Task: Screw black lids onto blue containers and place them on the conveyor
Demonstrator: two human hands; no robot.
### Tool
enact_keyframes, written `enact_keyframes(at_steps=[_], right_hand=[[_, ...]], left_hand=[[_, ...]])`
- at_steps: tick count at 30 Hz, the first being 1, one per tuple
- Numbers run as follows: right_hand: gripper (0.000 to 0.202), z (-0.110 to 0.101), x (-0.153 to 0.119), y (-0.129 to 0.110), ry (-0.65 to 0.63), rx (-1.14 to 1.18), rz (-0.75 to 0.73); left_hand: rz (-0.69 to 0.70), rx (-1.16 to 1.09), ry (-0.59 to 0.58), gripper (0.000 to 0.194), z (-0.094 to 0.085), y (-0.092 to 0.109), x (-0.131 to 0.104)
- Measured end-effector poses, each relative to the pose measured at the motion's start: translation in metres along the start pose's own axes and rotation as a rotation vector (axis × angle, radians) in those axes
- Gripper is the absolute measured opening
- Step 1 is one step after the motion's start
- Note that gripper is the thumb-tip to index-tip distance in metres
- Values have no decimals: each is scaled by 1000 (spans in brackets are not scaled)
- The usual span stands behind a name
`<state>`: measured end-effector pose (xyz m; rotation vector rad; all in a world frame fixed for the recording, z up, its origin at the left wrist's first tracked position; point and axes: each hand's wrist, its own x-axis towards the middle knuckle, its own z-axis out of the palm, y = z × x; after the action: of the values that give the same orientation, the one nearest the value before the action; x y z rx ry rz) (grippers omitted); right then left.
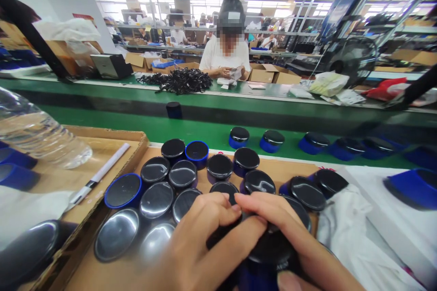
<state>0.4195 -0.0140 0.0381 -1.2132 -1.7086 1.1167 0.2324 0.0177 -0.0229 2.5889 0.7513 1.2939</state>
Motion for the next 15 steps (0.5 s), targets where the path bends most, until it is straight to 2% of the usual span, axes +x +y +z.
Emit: enact_keyframes(at_steps=[3,6,11,15], right_hand=[[27,2,3,-2,-1,4,76],[26,6,11,9,34,34,124],[21,16,19,33,96,56,107],[25,13,23,29,68,20,105]], left_hand=[[74,78,-128,37,-7,-1,2],[77,102,-123,39,-10,-1,3],[54,63,-63,38,-3,-2,-1],[37,18,103,31,7,-2,1]])
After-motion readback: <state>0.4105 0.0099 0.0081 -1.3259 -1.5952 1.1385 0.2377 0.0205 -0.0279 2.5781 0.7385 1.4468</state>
